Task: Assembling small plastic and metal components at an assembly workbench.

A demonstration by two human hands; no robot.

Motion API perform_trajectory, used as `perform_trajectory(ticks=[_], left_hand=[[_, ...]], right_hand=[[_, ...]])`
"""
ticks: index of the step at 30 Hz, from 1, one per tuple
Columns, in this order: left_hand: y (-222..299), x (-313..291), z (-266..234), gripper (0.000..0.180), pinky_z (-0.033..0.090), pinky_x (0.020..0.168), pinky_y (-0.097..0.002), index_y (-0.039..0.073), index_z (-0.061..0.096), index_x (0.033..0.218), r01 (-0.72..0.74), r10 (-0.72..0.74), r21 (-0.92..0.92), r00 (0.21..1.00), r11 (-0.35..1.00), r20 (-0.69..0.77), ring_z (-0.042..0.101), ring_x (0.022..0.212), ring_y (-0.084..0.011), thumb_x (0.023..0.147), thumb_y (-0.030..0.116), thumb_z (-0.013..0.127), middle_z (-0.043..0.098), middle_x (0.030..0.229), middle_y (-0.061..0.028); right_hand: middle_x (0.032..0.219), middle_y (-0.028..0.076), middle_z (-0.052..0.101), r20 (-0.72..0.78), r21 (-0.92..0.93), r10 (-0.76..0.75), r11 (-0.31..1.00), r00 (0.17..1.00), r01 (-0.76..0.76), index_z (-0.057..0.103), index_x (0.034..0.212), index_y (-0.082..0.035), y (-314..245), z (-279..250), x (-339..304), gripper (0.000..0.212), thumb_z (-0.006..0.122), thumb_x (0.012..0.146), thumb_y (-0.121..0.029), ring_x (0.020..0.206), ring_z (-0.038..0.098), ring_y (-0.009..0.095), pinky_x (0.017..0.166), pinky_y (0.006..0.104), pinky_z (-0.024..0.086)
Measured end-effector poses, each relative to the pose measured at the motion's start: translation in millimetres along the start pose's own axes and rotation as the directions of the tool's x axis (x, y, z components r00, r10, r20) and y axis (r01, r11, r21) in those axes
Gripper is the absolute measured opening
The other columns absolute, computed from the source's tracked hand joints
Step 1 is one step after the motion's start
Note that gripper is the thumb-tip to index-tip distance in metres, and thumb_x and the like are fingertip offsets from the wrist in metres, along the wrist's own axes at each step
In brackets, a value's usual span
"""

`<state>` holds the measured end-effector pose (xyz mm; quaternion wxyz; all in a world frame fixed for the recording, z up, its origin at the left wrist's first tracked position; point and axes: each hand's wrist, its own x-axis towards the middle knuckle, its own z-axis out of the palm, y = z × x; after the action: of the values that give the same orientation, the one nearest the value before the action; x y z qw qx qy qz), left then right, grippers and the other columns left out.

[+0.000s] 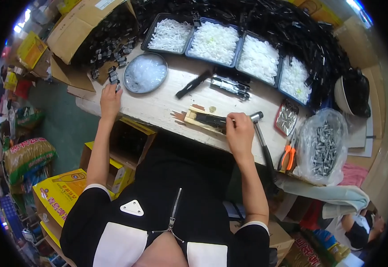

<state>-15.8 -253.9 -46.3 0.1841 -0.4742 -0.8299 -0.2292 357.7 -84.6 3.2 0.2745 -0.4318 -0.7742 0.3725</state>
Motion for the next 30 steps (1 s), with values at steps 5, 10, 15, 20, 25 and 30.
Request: perform_trajectory(ticks=[5, 10, 15, 20, 25, 30], left_hand=[[-5, -4, 4, 0.016, 0.044, 0.073, -0.0409, 0.003, 0.058, 0.092, -0.009, 0.008, -0.013, 0.999, 1.000, -0.032, 0.053, 0.083, -0.0329, 0.077, 0.010, 0.056, 0.055, 0.088, -0.0140], [-16, 0, -8, 0.020, 0.045, 0.072, -0.0379, 0.001, 0.059, 0.097, 0.080, -0.078, -0.056, 0.996, 0.995, 0.033, 0.054, 0.082, -0.0316, 0.080, 0.010, 0.053, 0.056, 0.087, -0.0134], [17, 3, -31, 0.021, 0.045, 0.063, -0.0276, 0.000, 0.060, 0.100, 0.547, -0.486, -0.657, 0.821, 0.518, 0.300, 0.054, 0.071, -0.0156, 0.087, 0.013, 0.052, 0.057, 0.084, -0.0053], [96, 8, -34, 0.019, 0.044, 0.056, -0.0211, 0.000, 0.061, 0.098, 0.663, -0.066, -0.747, 0.748, 0.042, 0.660, 0.053, 0.065, -0.0081, 0.085, 0.013, 0.058, 0.058, 0.074, -0.0030], [160, 8, -26, 0.018, 0.044, 0.045, -0.0184, 0.000, 0.061, 0.093, 0.762, 0.140, -0.644, 0.632, 0.065, 0.762, 0.055, 0.054, -0.0084, 0.080, 0.011, 0.064, 0.060, 0.072, -0.0042], [199, 0, -8, 0.014, 0.044, 0.049, -0.0223, -0.001, 0.064, 0.085, 0.521, 0.181, -0.693, 0.720, 0.498, 0.670, 0.056, 0.055, -0.0114, 0.078, 0.012, 0.064, 0.061, 0.071, -0.0056]], right_hand=[[0.101, 0.006, 0.057, 0.080, -0.459, -0.497, 0.751, 0.864, 0.474, 0.061, 0.095, -0.009, -29, 10, -5, 0.020, 0.062, 0.075, -0.008, 0.091, 0.050, 0.024, 0.079, 0.0381, 0.034], [0.128, 0.000, 0.045, 0.380, -0.496, -0.476, 0.619, 0.793, 0.609, 0.053, 0.112, -0.013, -27, 38, -15, 0.032, 0.057, 0.081, -0.020, 0.115, 0.042, 0.017, 0.097, 0.0477, 0.021], [0.131, -0.001, 0.042, 0.406, -0.491, -0.494, 0.592, 0.769, 0.640, 0.053, 0.112, -0.012, -21, 39, -10, 0.031, 0.055, 0.083, -0.020, 0.118, 0.039, 0.015, 0.099, 0.0484, 0.016], [0.133, -0.001, 0.040, 0.498, -0.515, -0.486, 0.500, 0.718, 0.696, 0.051, 0.117, -0.012, -15, 35, -6, 0.035, 0.053, 0.084, -0.022, 0.119, 0.038, 0.016, 0.101, 0.0492, 0.013], [0.127, 0.000, 0.047, 0.365, -0.431, -0.539, 0.624, 0.759, 0.651, 0.051, 0.117, -0.011, -10, 35, -6, 0.035, 0.053, 0.084, -0.021, 0.116, 0.041, 0.018, 0.099, 0.0469, 0.018], [0.108, 0.005, 0.056, 0.008, -0.285, -0.573, 0.784, 0.819, 0.552, 0.057, 0.101, -0.006, -6, 32, -1, 0.023, 0.057, 0.081, -0.017, 0.098, 0.048, 0.022, 0.087, 0.0388, 0.028]])
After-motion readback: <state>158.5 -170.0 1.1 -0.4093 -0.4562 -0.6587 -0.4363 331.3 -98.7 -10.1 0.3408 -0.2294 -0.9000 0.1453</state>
